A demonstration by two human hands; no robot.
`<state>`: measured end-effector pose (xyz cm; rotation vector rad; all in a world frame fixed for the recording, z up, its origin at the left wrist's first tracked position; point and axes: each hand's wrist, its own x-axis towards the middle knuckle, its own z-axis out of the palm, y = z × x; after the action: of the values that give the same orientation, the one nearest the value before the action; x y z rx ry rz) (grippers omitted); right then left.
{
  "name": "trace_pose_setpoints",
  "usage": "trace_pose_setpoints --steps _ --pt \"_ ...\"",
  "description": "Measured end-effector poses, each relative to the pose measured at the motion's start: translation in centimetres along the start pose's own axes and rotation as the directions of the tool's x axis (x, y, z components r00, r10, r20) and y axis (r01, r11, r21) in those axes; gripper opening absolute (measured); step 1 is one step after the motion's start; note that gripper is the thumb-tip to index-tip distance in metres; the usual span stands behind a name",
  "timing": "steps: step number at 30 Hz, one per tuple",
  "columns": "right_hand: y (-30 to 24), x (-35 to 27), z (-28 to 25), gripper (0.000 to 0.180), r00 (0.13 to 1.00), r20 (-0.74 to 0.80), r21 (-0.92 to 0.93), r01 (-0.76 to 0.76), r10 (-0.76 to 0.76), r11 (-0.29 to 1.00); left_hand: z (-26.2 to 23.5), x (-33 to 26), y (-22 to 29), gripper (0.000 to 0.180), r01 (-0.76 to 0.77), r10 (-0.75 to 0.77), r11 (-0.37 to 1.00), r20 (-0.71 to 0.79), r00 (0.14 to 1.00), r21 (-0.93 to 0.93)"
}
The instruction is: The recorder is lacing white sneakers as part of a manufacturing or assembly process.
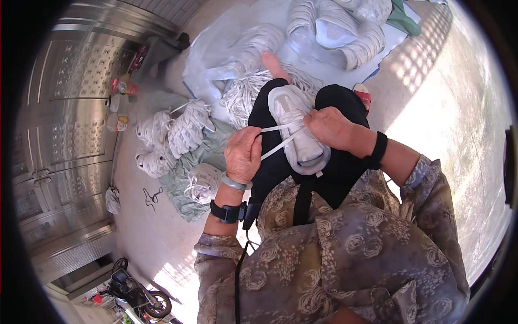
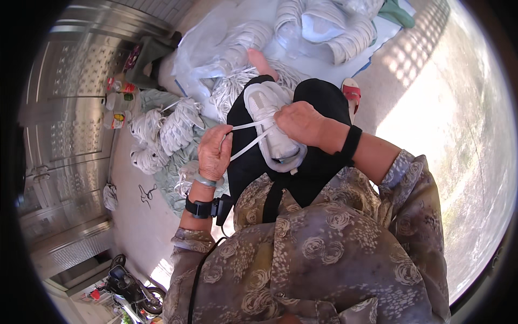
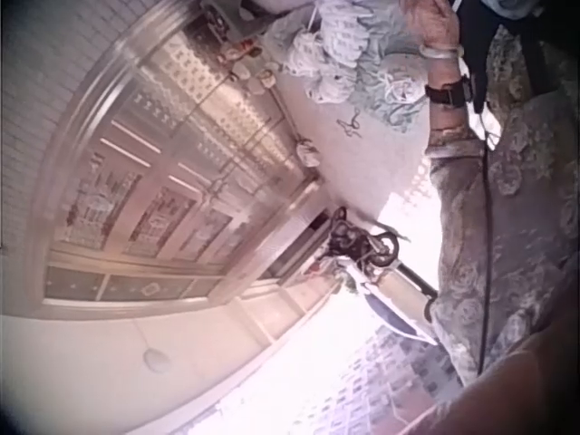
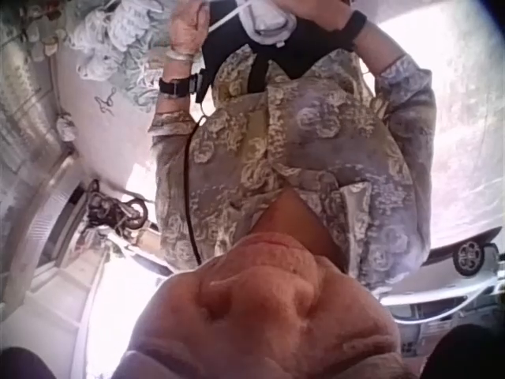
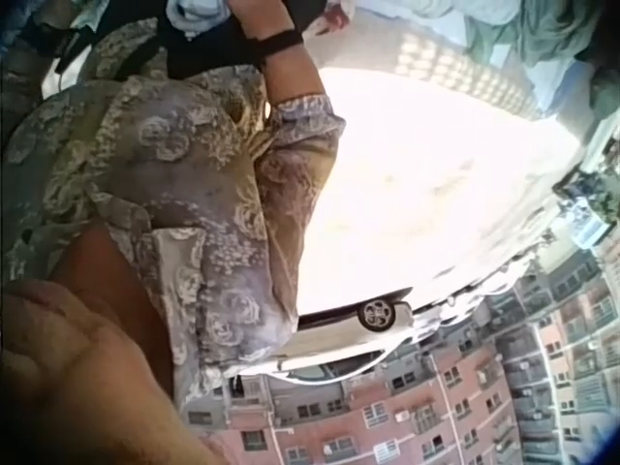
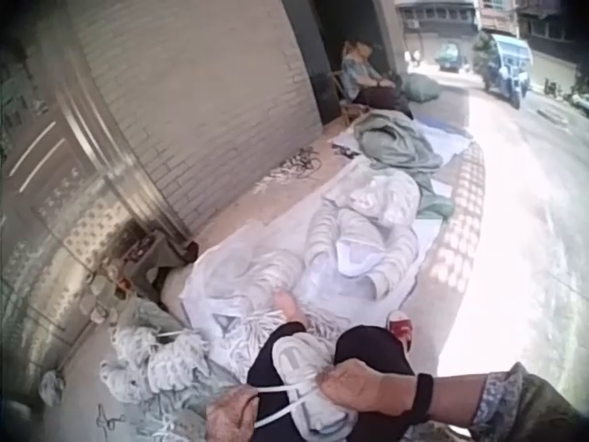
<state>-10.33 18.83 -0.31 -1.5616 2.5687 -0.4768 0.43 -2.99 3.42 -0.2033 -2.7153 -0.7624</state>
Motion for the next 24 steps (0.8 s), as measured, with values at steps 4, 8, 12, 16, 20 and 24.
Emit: trace_pose_setpoints --steps 4,8,12,16,20,24 --pt "0.3 0.2 0.3 0.012 0.995 -0.004 -0.047 0.104 -0.104 0.994 4.2 1.9 0.3 0.021 -0.131 0.128 0.991 0.089 0.988 0.026" --pt "0.1 0.5 0.5 0.012 0.998 0.007 -0.116 0.066 -0.066 0.991 5.2 1.5 0.5 0.027 -0.095 0.090 0.995 0.130 0.987 0.031" --pt "0.6 2.1 -0.6 0.010 0.971 -0.147 -0.206 0.159 -0.191 0.966 5.2 1.3 0.1 0.026 -0.064 0.062 0.998 0.130 0.990 0.007" --pt "-0.2 3.0 -1.8 0.010 0.958 -0.186 -0.182 0.184 -0.217 0.966 5.1 1.3 -0.3 0.028 -0.019 0.034 0.993 0.122 0.992 -0.120" --pt "1.0 1.3 -0.7 0.015 0.975 -0.155 0.312 -0.104 0.159 0.944 5.4 1.2 -0.7 0.030 -0.008 0.024 0.992 0.129 0.991 -0.123" --pt "0.9 0.1 0.6 0.015 0.972 -0.079 0.508 -0.153 0.223 0.847 5.5 0.9 -0.7 0.031 0.012 0.004 0.991 0.121 0.993 -0.131"
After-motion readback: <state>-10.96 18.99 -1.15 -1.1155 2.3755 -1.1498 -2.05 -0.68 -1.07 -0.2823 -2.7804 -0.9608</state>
